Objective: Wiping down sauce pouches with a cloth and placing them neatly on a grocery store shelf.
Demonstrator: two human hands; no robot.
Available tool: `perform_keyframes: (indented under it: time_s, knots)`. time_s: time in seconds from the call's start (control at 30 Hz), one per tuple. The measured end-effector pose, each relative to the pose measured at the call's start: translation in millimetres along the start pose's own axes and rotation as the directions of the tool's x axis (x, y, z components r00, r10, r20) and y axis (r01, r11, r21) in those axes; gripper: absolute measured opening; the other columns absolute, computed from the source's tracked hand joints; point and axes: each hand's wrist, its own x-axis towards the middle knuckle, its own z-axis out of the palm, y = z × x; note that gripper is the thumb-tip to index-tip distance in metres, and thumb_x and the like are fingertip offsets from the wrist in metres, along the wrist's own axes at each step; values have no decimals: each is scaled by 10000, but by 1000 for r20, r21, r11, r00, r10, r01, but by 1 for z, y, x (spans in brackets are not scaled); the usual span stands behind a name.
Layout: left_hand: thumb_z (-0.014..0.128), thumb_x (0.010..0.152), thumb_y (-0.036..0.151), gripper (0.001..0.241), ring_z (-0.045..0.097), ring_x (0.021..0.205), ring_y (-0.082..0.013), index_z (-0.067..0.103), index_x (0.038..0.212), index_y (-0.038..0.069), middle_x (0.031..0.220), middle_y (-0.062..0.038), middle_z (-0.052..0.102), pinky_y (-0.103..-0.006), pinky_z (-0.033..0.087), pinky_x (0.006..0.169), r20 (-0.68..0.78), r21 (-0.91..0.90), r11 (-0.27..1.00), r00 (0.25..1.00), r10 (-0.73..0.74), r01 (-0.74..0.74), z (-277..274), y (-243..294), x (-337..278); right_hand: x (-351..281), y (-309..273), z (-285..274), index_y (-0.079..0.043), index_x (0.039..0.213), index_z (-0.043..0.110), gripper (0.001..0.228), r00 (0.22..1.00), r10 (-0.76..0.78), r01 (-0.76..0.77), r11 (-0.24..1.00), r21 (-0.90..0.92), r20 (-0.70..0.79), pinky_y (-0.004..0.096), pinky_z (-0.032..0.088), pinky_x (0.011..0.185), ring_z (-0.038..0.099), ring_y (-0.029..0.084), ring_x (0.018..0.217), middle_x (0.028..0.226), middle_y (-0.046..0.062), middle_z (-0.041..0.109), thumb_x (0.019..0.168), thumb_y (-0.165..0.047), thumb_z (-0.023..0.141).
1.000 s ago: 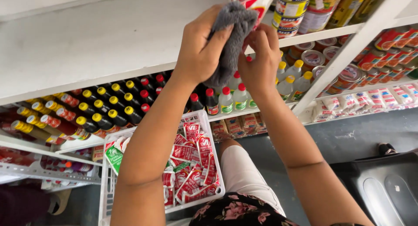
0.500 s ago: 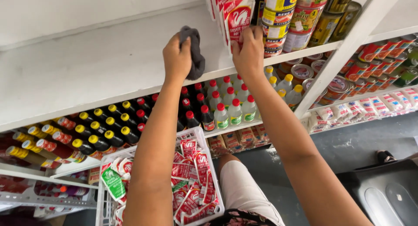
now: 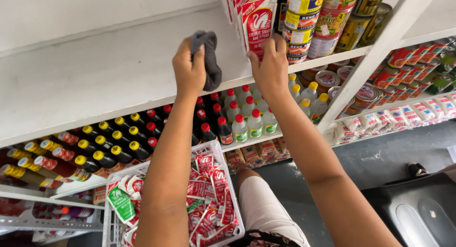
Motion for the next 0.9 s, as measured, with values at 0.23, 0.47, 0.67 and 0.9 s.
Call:
perform_keyframes:
  time_s: [0.23, 0.47, 0.67, 0.9]
  knots:
    - [538, 1129, 210, 308, 684, 1154, -206, 666, 1260, -37, 1235, -121, 714, -318, 522, 1045, -197, -253, 954, 974, 114, -163, -57, 41, -65, -60, -76, -46, -8, 1224, 540, 378, 989, -126, 138, 970, 200, -72, 368, 588, 910, 629, 335, 1179, 1342, 190, 553, 974, -86, 812]
    - [710, 1027, 434, 512, 658, 1115, -155, 672, 1248, -26, 1196, -70, 719, -321, 511, 1047, -74, -333, 921, 969, -237, 200, -125, 16, -189, -194, -93, 21, -28, 1328, 396, 412, 880, 60, -417, 574, 705, 472, 290, 608, 840, 706, 187, 1087, 1216, 102, 624, 997, 28, 635]
    - [800, 802, 500, 513, 724, 905, -205, 758, 1098, 84, 980, -77, 773, -350, 563, 834, 215, 221, 726, 694, -688, 651, -147, -72, -282, -326, -74, 107, -19, 1247, 457, 314, 711, 187, -673, 464, 577, 678, 259, 535, 772, 666, 155, 891, 1078, 85, 634, 985, 14, 626]
    - [811, 746, 525, 522, 728, 937, -354, 797, 1018, 79, 958, -178, 754, -459, 568, 842, 231, 714, 430, 394, -890, 553, -130, -147, -377, -350, -58, 136, -36, 1211, 460, 256, 616, 241, -773, 367, 517, 750, 257, 544, 703, 704, 156, 837, 1000, 78, 635, 999, -21, 603]
